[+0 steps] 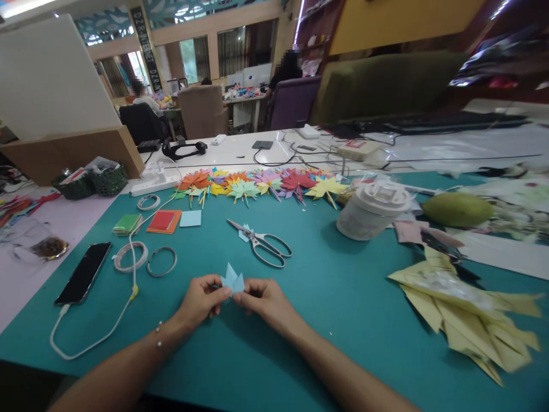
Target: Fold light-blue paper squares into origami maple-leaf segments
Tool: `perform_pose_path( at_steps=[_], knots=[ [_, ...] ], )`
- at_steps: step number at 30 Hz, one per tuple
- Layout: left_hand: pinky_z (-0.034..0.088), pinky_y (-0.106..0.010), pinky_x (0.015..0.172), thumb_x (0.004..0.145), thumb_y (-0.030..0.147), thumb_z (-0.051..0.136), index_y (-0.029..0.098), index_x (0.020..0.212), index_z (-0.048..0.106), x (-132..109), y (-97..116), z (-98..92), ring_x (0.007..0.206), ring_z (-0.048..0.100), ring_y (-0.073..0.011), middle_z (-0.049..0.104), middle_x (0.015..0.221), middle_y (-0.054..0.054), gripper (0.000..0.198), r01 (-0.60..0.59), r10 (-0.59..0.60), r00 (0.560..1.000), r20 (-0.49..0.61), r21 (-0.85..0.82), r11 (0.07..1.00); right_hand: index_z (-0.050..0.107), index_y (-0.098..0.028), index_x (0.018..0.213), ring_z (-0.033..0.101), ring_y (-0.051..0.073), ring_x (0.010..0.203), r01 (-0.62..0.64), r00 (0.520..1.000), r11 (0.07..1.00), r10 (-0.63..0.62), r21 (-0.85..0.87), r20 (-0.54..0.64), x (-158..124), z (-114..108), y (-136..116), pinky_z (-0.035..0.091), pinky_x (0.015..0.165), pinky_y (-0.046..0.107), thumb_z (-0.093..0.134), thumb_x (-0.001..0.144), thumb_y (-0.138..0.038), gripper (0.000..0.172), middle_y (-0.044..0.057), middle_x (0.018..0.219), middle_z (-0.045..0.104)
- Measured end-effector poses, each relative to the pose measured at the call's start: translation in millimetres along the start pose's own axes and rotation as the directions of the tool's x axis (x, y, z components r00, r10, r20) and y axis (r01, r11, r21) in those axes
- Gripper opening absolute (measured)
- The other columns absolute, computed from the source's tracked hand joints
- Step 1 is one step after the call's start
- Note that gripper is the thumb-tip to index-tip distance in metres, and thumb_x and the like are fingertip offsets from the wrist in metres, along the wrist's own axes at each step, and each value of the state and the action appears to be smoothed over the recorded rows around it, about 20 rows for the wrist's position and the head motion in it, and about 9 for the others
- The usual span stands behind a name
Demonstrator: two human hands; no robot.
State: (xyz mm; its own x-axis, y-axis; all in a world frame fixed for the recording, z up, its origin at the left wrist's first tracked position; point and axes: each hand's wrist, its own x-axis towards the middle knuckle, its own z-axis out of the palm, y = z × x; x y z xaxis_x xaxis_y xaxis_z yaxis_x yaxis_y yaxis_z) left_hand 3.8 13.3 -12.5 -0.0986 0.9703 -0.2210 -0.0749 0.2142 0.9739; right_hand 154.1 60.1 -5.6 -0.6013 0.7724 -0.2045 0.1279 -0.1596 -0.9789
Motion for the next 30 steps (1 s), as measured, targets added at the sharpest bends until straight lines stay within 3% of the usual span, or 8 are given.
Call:
perform_pose_path(
  at_steps=[6,10,16,30],
  knots=[
    [0.023,-0.017,0.032,0.059,0.042,0.065,0.016,0.05,0.052,-1.5,0.9,0.0,0.027,0.033,-0.0047,0.043,0.031,0.006,0.03,-0.068,0.069,0.998,-0.001,0.077,0.995,0.051,-0.016,0.054,0.043,0.007,0.047,0.018,1.0,0.999,-0.018,0.04,0.0,-2.7,1.7,-6.7,0.037,0.047,0.021,0.07,0.058,-0.043,0.033,-0.005,0.05,0.046],
    [0.024,-0.017,0.032,0.059,0.04,0.066,0.017,0.048,0.048,-2.1,-0.6,-0.5,0.028,0.035,-0.0048,0.042,0.032,0.006,0.032,-0.08,0.079,0.997,0.017,0.083,0.993,0.051,-0.017,0.056,0.044,0.008,0.046,0.069,0.995,0.996,-0.065,0.048,-0.07,-2.7,0.2,-9.0,0.037,0.047,0.021,0.07,0.059,-0.046,0.035,-0.005,0.049,0.047],
    [0.027,-0.017,0.032,0.056,0.04,0.07,0.016,0.061,0.054,-2.4,-5.0,0.7,0.03,0.038,-0.0062,0.045,0.036,0.007,0.028,-0.039,0.039,0.999,0.015,0.06,0.997,0.05,-0.016,0.053,0.039,0.007,0.046,0.088,0.992,0.996,-0.089,-0.017,-0.093,-1.4,-1.0,-4.9,0.03,0.047,0.021,0.065,0.063,-0.042,0.032,-0.004,0.047,0.046],
    [0.024,-0.018,0.034,0.056,0.034,0.067,0.016,0.05,0.053,-1.3,-3.3,1.5,0.03,0.036,-0.0055,0.043,0.035,0.006,0.024,-0.062,0.061,0.998,0.014,0.096,0.993,0.05,-0.017,0.051,0.038,0.009,0.049,0.134,0.985,0.987,-0.143,-0.088,-0.099,-2.9,-3.6,-8.6,0.03,0.05,0.022,0.053,0.07,-0.032,0.025,-0.003,0.049,0.045]
  ],
)
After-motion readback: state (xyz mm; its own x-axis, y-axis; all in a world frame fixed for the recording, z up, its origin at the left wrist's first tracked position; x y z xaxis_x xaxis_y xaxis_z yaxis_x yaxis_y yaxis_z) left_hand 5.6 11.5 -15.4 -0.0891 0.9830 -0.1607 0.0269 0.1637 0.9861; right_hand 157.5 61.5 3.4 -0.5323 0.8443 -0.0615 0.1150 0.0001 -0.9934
